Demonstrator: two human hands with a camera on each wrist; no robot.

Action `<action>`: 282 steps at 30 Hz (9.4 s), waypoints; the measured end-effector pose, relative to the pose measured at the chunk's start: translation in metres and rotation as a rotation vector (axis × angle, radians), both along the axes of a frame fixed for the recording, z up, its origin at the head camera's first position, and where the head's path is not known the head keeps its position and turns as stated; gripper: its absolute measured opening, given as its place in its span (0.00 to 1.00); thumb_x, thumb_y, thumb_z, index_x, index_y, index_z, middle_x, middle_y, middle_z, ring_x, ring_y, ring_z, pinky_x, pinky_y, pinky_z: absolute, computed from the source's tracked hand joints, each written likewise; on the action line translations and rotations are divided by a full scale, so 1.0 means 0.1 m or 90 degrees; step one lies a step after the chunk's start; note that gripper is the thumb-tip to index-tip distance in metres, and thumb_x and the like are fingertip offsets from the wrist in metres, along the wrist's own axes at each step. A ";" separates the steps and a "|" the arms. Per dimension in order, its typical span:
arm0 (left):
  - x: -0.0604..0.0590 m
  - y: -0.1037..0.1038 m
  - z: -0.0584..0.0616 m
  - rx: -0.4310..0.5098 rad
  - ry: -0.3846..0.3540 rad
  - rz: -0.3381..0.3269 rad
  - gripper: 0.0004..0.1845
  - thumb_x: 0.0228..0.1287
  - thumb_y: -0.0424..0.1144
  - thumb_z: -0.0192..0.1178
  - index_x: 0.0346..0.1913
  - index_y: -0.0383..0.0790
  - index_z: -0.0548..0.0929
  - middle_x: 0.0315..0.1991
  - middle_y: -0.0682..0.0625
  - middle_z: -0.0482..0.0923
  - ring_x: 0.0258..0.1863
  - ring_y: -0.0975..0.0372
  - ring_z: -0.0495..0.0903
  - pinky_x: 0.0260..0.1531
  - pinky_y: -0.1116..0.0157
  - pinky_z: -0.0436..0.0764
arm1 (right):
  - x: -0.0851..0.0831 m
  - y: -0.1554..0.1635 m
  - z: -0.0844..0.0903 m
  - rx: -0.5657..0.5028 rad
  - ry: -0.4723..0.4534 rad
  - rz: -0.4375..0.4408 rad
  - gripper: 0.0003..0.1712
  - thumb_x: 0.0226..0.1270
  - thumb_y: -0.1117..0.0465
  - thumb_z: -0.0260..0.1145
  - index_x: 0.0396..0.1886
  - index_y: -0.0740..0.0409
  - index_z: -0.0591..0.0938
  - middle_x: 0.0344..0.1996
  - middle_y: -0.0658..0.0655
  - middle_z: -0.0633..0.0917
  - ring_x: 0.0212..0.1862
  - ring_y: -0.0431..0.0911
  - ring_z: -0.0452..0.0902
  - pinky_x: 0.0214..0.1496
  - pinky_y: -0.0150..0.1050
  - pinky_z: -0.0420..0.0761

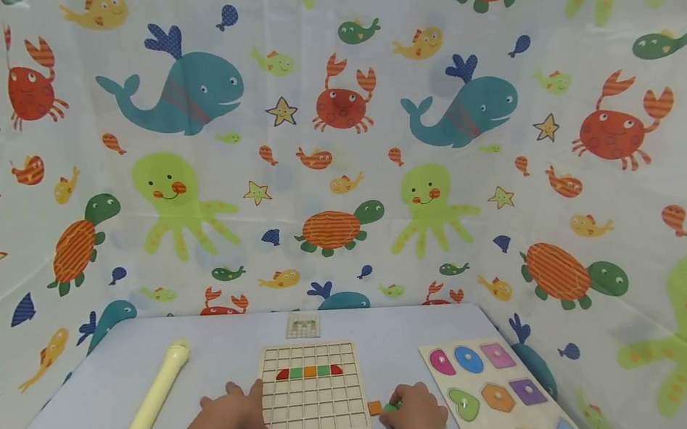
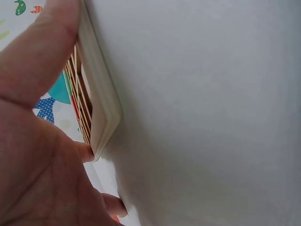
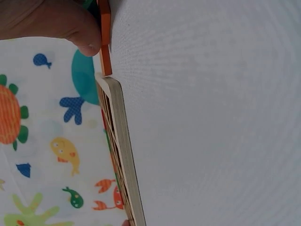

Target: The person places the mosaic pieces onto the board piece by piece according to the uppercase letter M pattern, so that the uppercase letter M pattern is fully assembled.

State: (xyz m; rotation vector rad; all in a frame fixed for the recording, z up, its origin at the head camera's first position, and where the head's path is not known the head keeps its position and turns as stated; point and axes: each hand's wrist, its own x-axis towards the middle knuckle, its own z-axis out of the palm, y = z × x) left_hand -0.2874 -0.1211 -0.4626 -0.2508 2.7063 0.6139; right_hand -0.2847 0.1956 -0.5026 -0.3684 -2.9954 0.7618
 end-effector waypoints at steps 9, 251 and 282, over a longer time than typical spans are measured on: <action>-0.03 -0.02 -0.03 0.013 0.002 0.000 0.70 0.30 0.66 0.88 0.81 0.48 0.67 0.80 0.21 0.49 0.75 0.13 0.42 0.61 0.12 0.52 | 0.03 -0.03 0.04 0.006 0.007 -0.003 0.18 0.53 0.52 0.86 0.27 0.51 0.83 0.33 0.55 0.75 0.36 0.50 0.73 0.51 0.61 0.73; 0.03 0.01 -0.05 0.013 0.039 -0.014 0.69 0.31 0.67 0.87 0.80 0.44 0.68 0.79 0.18 0.50 0.73 0.11 0.42 0.59 0.10 0.51 | -0.45 -1.73 0.12 0.123 0.112 0.307 0.12 0.48 0.48 0.88 0.28 0.41 0.91 0.33 0.48 0.75 0.41 0.47 0.71 0.51 0.57 0.72; 0.05 0.02 -0.01 0.005 0.026 0.001 0.67 0.33 0.65 0.87 0.80 0.46 0.68 0.79 0.19 0.49 0.74 0.12 0.41 0.61 0.12 0.51 | -0.47 -1.75 0.03 0.165 0.113 0.292 0.05 0.62 0.52 0.81 0.28 0.35 0.94 0.38 0.52 0.82 0.45 0.53 0.76 0.53 0.63 0.75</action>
